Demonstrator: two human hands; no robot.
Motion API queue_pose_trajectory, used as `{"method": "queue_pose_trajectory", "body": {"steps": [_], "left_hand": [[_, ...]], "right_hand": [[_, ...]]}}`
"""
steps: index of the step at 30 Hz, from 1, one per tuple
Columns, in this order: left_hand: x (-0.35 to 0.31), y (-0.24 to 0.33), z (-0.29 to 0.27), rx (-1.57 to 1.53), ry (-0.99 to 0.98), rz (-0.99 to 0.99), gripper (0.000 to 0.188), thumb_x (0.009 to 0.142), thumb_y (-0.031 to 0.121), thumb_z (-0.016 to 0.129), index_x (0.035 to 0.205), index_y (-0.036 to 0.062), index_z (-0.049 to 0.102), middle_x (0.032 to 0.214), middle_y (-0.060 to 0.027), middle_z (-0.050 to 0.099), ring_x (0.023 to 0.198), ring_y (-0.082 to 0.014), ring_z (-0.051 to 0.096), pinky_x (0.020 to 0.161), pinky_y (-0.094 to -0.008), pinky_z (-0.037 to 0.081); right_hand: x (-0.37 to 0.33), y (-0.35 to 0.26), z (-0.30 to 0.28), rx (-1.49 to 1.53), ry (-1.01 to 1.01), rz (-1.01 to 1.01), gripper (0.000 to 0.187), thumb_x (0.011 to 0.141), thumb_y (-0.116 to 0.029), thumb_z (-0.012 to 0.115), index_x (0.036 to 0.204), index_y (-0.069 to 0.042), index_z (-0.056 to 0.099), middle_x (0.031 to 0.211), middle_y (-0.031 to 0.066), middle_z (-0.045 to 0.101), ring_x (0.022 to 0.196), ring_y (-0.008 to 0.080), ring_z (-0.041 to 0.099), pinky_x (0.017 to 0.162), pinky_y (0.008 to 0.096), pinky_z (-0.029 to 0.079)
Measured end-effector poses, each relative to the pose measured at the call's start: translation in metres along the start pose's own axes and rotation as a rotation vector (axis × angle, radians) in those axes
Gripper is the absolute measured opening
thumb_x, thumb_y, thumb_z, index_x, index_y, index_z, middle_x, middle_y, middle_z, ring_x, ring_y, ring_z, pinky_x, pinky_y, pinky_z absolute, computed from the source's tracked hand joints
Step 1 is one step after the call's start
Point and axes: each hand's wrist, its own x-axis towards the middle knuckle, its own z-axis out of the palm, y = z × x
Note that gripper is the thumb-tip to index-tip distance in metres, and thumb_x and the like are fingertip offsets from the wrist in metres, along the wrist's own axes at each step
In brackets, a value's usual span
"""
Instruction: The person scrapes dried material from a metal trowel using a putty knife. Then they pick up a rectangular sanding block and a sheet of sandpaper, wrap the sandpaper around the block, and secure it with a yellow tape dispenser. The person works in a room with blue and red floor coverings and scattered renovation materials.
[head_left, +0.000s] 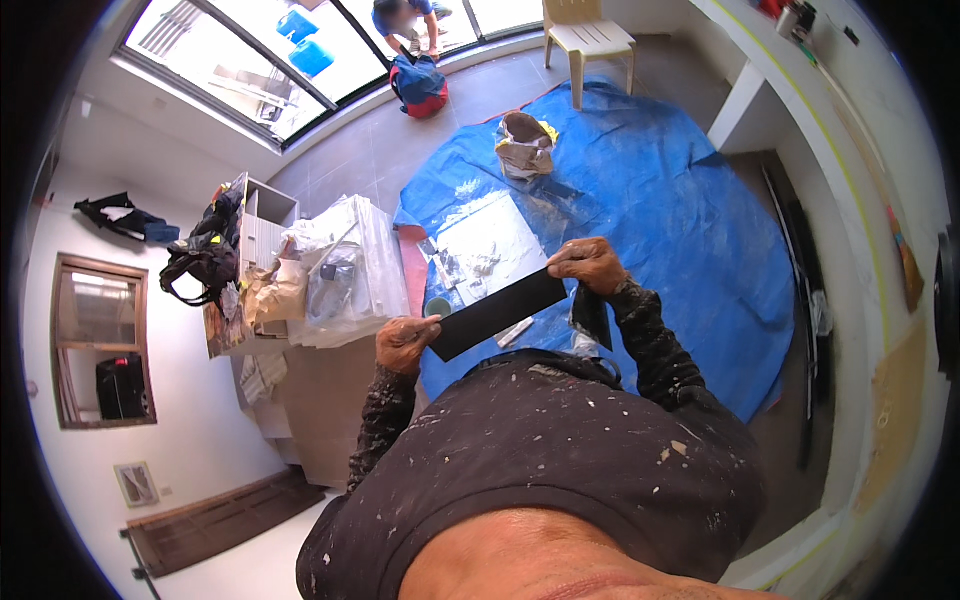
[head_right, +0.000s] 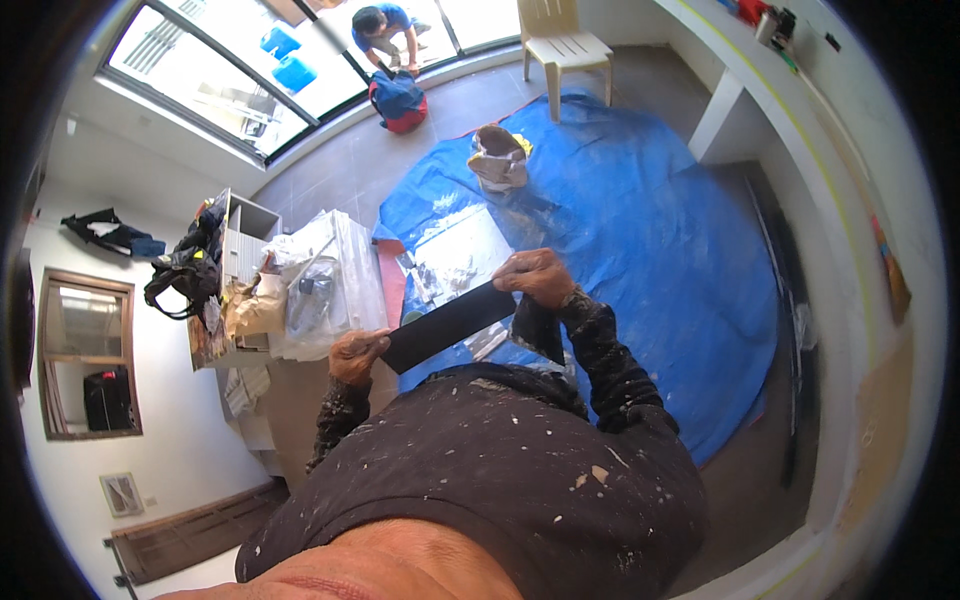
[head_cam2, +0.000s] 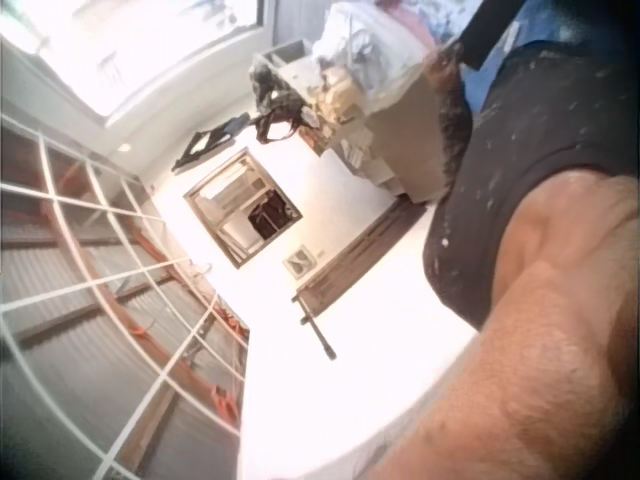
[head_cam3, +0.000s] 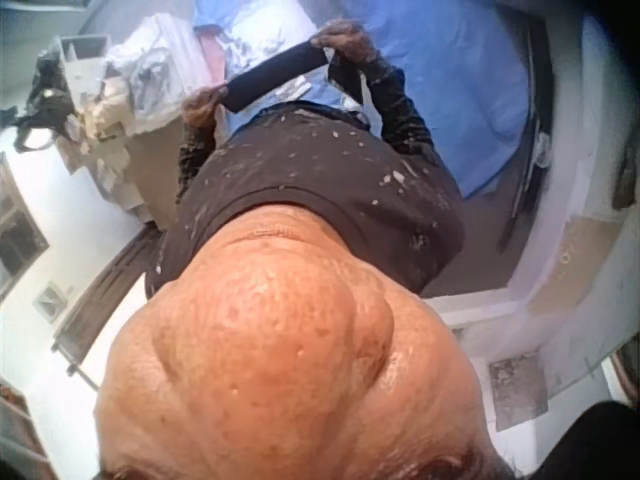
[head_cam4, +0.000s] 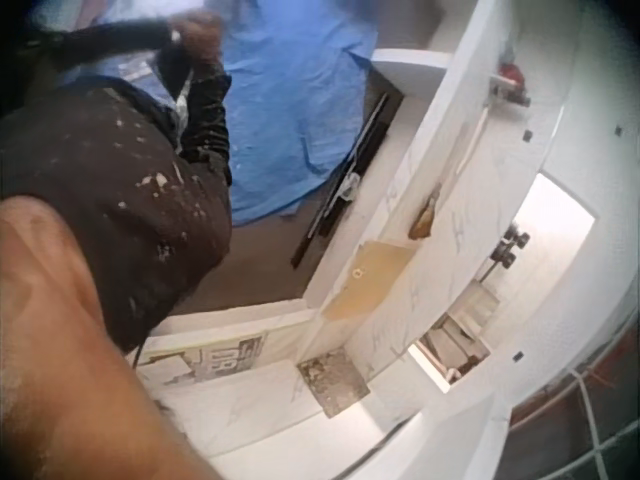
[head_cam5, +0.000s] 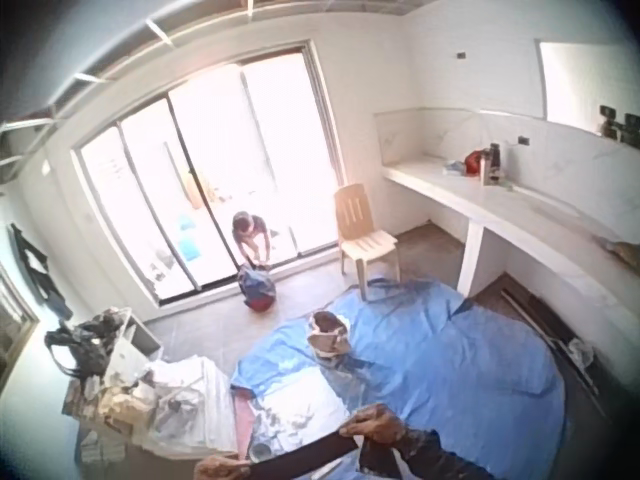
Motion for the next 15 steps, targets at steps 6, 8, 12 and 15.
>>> {"method": "queue_pose_trajectory", "body": {"steps": [6, 8, 12, 15], "left_hand": [[-0.024, 0.040, 0.051, -0.324, 0.139, -0.235, 0.016, 0.081, 0.009, 0.078, 0.097, 0.0060, 0.078, 0.092, -0.0102, 0.074, 0.084, -0.0164, 0.068, 0.083, -0.0330, 0.050], [-0.025, 0.059, 0.060, -0.025, 0.098, -0.185, 0.037, 0.083, 0.022, 0.079, 0.116, 0.0087, 0.071, 0.107, -0.0111, 0.071, 0.103, -0.0211, 0.065, 0.100, -0.0416, 0.040], [-0.010, 0.083, 0.080, 0.531, 0.165, -0.009, 0.054, 0.083, 0.039, 0.076, 0.130, 0.0151, 0.063, 0.118, -0.0090, 0.068, 0.122, -0.0251, 0.056, 0.112, -0.0516, 0.022], [-0.001, 0.098, 0.085, 0.718, 0.263, 0.123, 0.036, 0.086, 0.028, 0.073, 0.117, 0.0118, 0.068, 0.110, -0.0111, 0.070, 0.110, -0.0271, 0.063, 0.102, -0.0445, 0.039]], "right_hand": [[0.044, -0.002, -0.051, -0.053, -0.309, -0.049, 0.017, 0.084, -0.015, 0.073, 0.090, 0.001, 0.075, 0.084, 0.0101, 0.072, 0.078, 0.0158, 0.068, 0.073, 0.0291, 0.054], [0.058, -0.006, -0.052, -0.091, -0.378, -0.160, 0.017, 0.083, -0.015, 0.073, 0.089, 0.001, 0.075, 0.084, 0.0104, 0.072, 0.078, 0.0162, 0.068, 0.072, 0.0300, 0.054], [0.075, -0.021, -0.024, 0.008, -0.511, -0.109, 0.018, 0.081, -0.015, 0.074, 0.091, 0.000, 0.075, 0.084, 0.0105, 0.072, 0.076, 0.0177, 0.068, 0.073, 0.0313, 0.053], [0.084, -0.041, 0.002, -0.120, -0.647, -0.163, 0.018, 0.083, -0.016, 0.074, 0.092, 0.000, 0.074, 0.084, 0.0108, 0.072, 0.075, 0.0143, 0.067, 0.074, 0.0302, 0.053]]}}
